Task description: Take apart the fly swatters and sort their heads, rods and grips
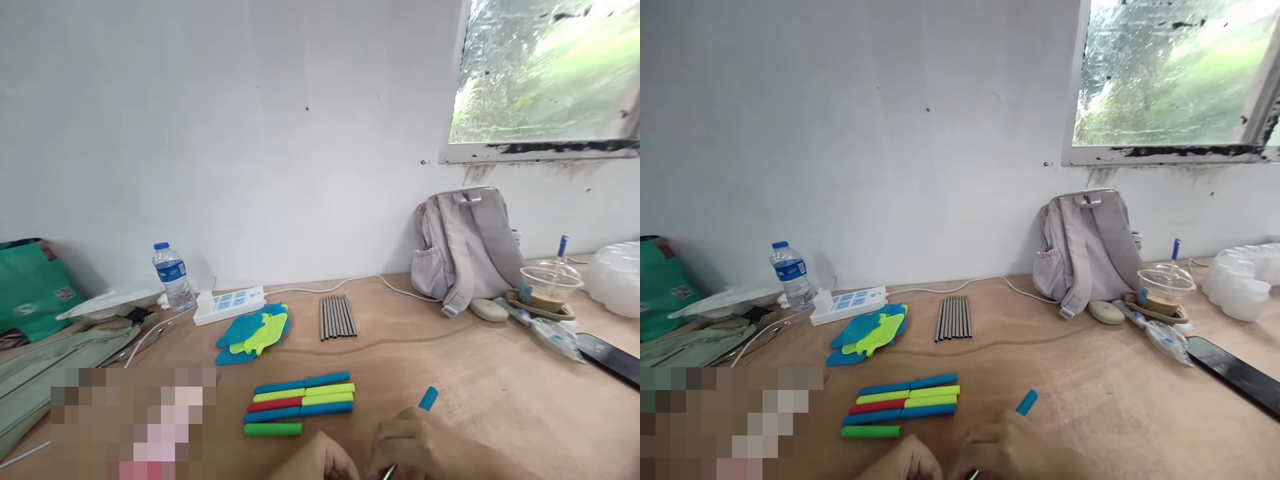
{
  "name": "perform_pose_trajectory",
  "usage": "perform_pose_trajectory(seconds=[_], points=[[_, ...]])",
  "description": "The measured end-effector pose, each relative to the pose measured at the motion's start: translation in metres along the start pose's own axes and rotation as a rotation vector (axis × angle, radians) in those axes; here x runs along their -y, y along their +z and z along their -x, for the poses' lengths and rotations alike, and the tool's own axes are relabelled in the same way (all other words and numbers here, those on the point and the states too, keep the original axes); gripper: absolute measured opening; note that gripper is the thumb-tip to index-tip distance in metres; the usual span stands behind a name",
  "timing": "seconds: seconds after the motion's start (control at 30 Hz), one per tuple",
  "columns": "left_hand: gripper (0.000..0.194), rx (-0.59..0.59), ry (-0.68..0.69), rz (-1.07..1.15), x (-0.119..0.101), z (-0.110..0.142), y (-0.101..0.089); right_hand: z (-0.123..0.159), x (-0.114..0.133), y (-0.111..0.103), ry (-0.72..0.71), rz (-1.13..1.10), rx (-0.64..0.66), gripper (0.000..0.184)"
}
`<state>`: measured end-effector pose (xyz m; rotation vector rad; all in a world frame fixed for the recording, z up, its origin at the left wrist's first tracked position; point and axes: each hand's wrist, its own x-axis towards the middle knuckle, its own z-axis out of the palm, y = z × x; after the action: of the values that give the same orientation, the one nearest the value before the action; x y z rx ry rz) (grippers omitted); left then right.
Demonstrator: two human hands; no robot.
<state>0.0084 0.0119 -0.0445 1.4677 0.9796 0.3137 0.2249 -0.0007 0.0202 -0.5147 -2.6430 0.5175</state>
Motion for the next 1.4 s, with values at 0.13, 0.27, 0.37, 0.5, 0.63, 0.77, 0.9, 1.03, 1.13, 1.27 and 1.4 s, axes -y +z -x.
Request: perform_pose_trajectory(seconds=[0.13, 0.27, 0.37, 0.5, 0.63, 0.77, 0.9, 1.03, 1.13, 1.27, 1.4], points=[[0.06, -0.348, 0.246, 0.25, -0.018, 0.021, -0.019, 0.023, -0.021, -0.017, 0.048, 0.09, -0.027, 0.023], [0.031, -1.05, 0.602, 0.275, -0.026, 0.034, -0.045, 0.068, -0.074, -0.037, 0.236, 0.26, -0.234, 0.033], [0.018, -1.308, 0.577, 0.022, -0.022, 0.035, -0.058, 0.103, -0.119, -0.05, 0.348, 0.388, -0.376, 0.031], [0.01, -1.25, 0.485, -0.359, -0.015, 0.029, -0.058, 0.135, -0.16, -0.057, 0.637, 0.47, -0.47, 0.028], [0.011, -1.028, 0.441, -0.64, -0.02, 0.027, -0.044, 0.147, -0.178, -0.056, 0.866, 0.552, -0.401, 0.023], [0.015, -0.911, 0.394, -0.812, -0.027, 0.028, -0.031, 0.121, -0.163, -0.042, 0.7, 0.7, -0.485, 0.023], [0.016, -0.827, 0.391, -0.904, -0.031, 0.029, -0.02, 0.057, -0.128, -0.01, 0.473, 0.519, -0.421, 0.02], [0.018, -0.751, 0.376, -0.92, -0.033, 0.029, -0.012, -0.008, -0.126, 0.012, 0.427, 0.348, -0.373, 0.027], [0.019, -0.714, 0.35, -0.916, -0.033, 0.029, -0.01, -0.039, -0.146, 0.013, 0.401, 0.318, -0.39, 0.026], [0.017, -0.67, 0.329, -0.885, -0.032, 0.027, -0.01, -0.056, -0.165, 0.007, 0.362, 0.303, -0.373, 0.026], [0.016, -0.617, 0.344, -0.842, -0.031, 0.026, -0.008, -0.056, -0.167, 0.005, 0.321, 0.3, -0.323, 0.028]])
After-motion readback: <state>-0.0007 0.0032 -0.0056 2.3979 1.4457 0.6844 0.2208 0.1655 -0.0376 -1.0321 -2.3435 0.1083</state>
